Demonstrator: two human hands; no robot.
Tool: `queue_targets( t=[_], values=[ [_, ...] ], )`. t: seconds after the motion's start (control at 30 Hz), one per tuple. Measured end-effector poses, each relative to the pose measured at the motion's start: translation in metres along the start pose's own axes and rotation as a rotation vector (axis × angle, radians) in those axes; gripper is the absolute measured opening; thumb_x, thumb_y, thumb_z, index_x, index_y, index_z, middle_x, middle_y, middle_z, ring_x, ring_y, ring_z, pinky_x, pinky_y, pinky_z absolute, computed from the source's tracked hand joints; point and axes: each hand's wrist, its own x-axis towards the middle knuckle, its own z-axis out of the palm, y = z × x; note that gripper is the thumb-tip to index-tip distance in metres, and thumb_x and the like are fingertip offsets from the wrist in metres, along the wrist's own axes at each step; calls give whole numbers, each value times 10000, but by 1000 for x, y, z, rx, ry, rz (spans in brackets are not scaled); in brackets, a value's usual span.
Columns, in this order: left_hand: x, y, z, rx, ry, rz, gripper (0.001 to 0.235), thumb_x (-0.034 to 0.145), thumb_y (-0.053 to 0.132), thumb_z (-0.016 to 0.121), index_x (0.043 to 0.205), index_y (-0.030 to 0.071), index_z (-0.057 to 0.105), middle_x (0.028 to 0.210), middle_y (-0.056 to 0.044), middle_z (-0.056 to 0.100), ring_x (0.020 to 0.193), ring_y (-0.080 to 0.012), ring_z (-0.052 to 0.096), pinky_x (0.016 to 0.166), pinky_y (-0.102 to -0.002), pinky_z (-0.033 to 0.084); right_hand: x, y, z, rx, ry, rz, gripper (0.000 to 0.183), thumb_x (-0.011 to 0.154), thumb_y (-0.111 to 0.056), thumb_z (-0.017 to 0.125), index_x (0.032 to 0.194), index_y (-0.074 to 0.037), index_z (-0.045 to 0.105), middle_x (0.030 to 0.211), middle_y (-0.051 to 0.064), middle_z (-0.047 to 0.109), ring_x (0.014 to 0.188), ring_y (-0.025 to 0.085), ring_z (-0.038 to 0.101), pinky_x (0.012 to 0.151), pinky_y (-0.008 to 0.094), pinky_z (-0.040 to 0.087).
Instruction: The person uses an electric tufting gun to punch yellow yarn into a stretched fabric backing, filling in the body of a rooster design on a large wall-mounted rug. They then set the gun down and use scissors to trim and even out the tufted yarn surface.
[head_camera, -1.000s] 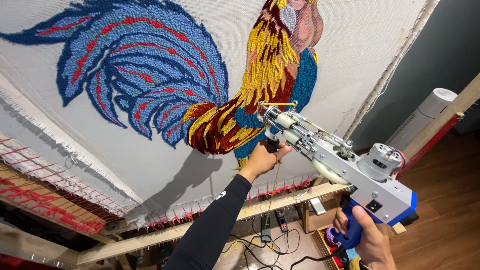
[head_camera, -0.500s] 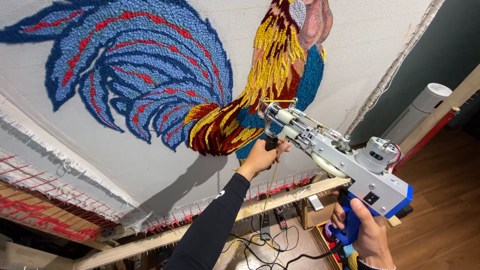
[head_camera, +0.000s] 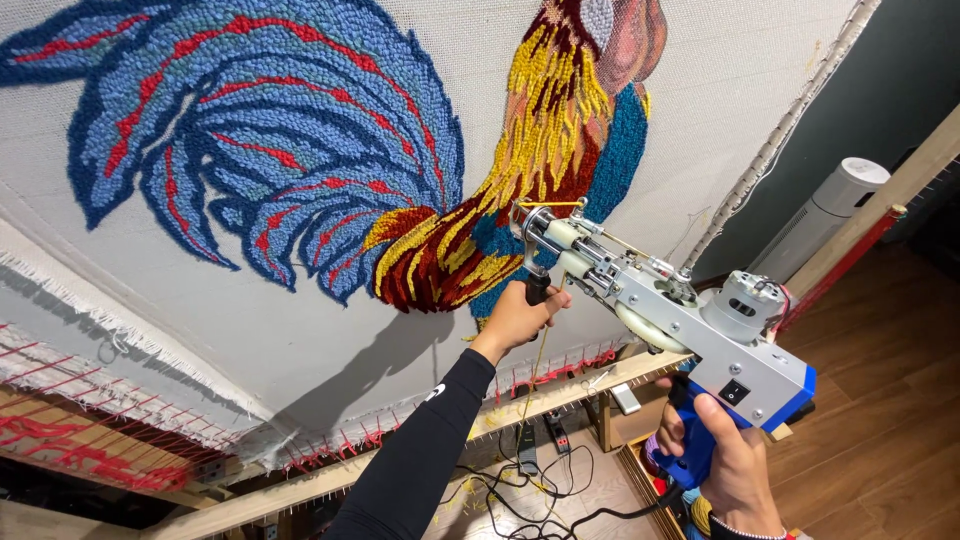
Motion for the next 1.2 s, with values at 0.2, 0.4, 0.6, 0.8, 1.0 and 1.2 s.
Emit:
queue_targets(
  t=[0.2,0.4,0.6,0.8,1.0,1.2],
  values=[
    [-1,0,-1,19,9,-18,261,932,276,720,892,19,735,798,-19,715,630,-93,648,601,-290,526,0,-3,6,3,-7,-1,543,941,-332,622,1235,124,603,730,112,530,571,190,497,538,343,437],
    [2,-11,-1,-45,-3,6,271,936,267,728,921,-2,706,845,-7,729,638,-87,637,608,-283,531,1,-1,3,-19,0,-13,554,938,-342,623,1234,126,603,713,120,529,552,196,500,535,359,451],
    [-3,1,1,-86,1,3,282,917,271,749,1041,18,738,836,10,711,621,-69,594,606,-262,518,-1,-3,5,-16,4,-12,561,932,-349,627,1244,116,594,709,114,526,553,196,502,539,362,451],
    [-3,2,1,-92,5,21,293,918,282,755,1047,19,740,827,5,709,612,-70,587,602,-264,519,-4,-4,7,10,16,-2,568,928,-363,633,1240,111,594,710,113,528,556,194,503,550,368,460],
    [2,-2,-1,-97,7,46,290,921,266,749,1067,17,723,848,-4,719,612,-70,590,597,-269,522,-2,-8,11,12,6,10,573,930,-368,632,1247,108,591,713,106,520,567,194,506,561,371,459],
    [5,-3,-3,-140,8,40,294,937,273,740,1065,8,722,863,-2,734,614,-60,585,591,-261,510,0,-9,15,4,14,10,558,938,-360,621,1247,103,595,717,107,523,566,196,504,556,373,460]
  ],
)
